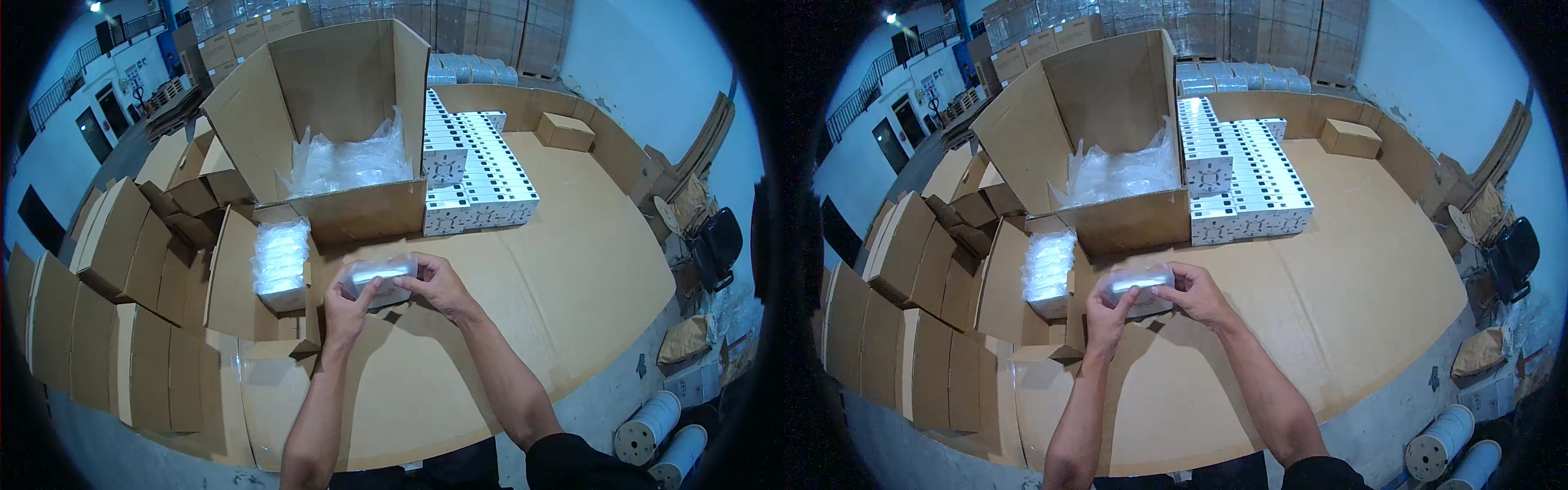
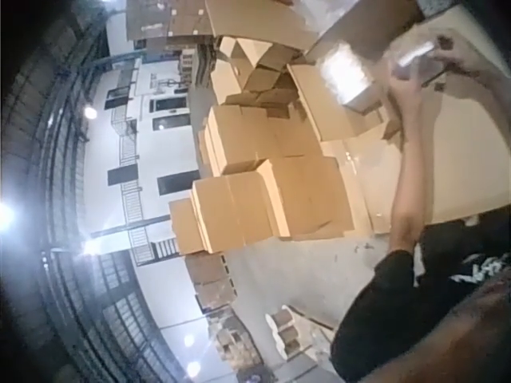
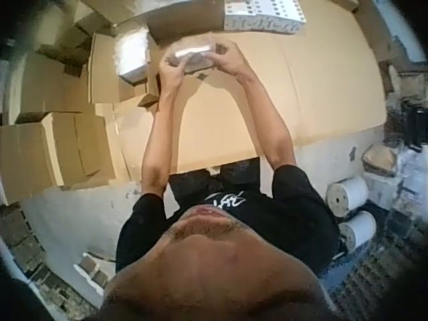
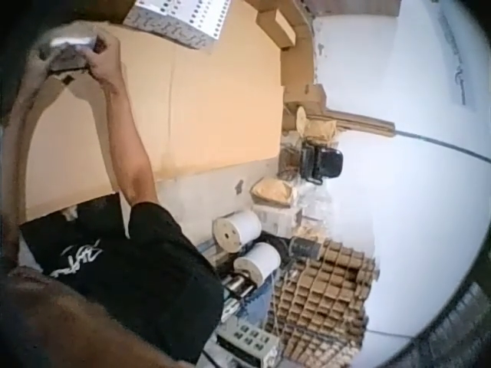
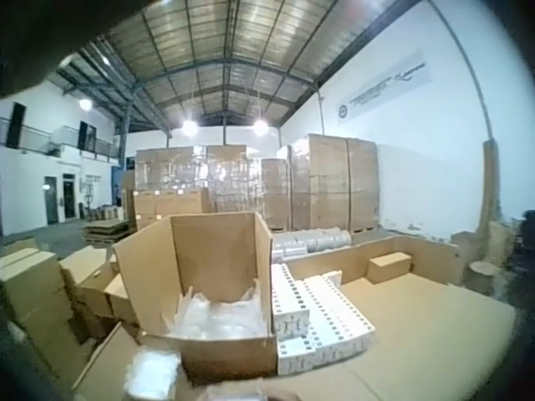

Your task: Packaging small white item boxes into plastic bags and placing them into cardboard boxes.

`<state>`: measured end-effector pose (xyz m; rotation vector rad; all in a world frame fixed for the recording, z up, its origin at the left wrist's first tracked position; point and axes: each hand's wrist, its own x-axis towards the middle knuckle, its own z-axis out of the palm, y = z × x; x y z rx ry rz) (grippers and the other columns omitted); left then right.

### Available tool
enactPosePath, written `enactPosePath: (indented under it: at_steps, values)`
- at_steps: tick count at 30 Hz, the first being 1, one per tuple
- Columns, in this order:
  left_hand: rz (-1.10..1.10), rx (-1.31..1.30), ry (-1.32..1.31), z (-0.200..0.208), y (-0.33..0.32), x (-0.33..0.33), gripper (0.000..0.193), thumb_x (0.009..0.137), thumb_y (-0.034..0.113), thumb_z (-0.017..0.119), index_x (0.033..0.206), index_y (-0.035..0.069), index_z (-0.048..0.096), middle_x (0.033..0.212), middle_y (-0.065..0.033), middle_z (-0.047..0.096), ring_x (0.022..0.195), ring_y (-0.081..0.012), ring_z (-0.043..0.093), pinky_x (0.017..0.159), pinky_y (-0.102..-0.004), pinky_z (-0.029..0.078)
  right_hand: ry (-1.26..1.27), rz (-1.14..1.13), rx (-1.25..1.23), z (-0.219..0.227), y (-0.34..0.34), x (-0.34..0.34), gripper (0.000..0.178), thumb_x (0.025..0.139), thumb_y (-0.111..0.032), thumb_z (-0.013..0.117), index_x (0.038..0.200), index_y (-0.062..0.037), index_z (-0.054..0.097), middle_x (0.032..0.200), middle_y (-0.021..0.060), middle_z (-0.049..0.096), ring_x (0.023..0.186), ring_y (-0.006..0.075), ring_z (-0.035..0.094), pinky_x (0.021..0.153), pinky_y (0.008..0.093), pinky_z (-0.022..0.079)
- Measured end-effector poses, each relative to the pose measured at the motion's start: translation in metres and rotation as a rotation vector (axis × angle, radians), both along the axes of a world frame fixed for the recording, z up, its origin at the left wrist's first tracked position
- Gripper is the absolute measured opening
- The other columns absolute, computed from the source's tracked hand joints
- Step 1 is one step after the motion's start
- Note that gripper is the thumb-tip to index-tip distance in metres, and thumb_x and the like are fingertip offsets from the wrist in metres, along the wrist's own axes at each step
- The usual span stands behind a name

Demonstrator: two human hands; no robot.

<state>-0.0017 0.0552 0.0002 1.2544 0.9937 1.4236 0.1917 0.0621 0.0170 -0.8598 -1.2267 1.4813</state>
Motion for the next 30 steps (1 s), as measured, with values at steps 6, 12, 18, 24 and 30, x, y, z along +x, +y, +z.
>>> enactPosePath:
  at_steps: [6,12,18,24,30]
  values:
    - [-0.06,-0.097,0.078,0.008,-0.004,-0.008,0.026,0.091,0.017,0.077,0.112,0.002,0.07,0.107,-0.006,0.07,0.098,-0.0125,0.063,0.088,-0.0294,0.05,-0.14,-0.014,-0.035,0.019,-0.007,0.005,0.024,0.09,-0.006,0.073,0.113,0.0012,0.071,0.102,0.0054,0.072,0.09,0.01,0.065,0.082,0.0268,0.053]
    - [-0.044,-0.055,-0.006,0.013,-0.007,-0.009,0.015,0.094,0.016,0.073,0.099,0.001,0.073,0.107,-0.0044,0.071,0.091,-0.011,0.062,0.08,-0.0262,0.051,-0.183,-0.028,0.159,0.016,-0.001,0.01,0.012,0.092,-0.008,0.071,0.099,0.002,0.074,0.102,0.0082,0.073,0.09,0.0105,0.064,0.08,0.0264,0.053]
    - [0.115,-0.131,-0.049,0.009,-0.007,0.001,0.02,0.094,0.02,0.075,0.096,0.002,0.07,0.094,-0.0021,0.069,0.084,-0.0081,0.059,0.076,-0.0239,0.047,-0.074,0.0,0.125,0.01,0.003,0.012,0.012,0.093,-0.009,0.071,0.086,0.0001,0.066,0.101,0.0085,0.071,0.089,0.0095,0.062,0.08,0.0264,0.052]
    - [0.208,-0.126,-0.13,0.004,-0.003,0.006,0.027,0.09,0.019,0.079,0.079,0.008,0.056,0.08,0.0027,0.062,0.073,-0.0046,0.053,0.064,-0.0235,0.043,-0.067,-0.068,0.127,-0.002,0.007,0.008,0.019,0.093,-0.01,0.073,0.083,-0.0045,0.058,0.086,0.0003,0.063,0.08,0.006,0.056,0.073,0.0248,0.048]
    - [0.21,-0.112,-0.139,0.001,-0.001,0.006,0.027,0.09,0.018,0.078,0.082,0.009,0.055,0.077,0.0036,0.06,0.07,-0.0034,0.05,0.061,-0.0228,0.041,0.0,-0.103,0.117,0.006,0.001,0.004,0.012,0.093,-0.008,0.072,0.093,-0.0034,0.06,0.101,0.0036,0.063,0.09,0.0086,0.058,0.077,0.0256,0.049]
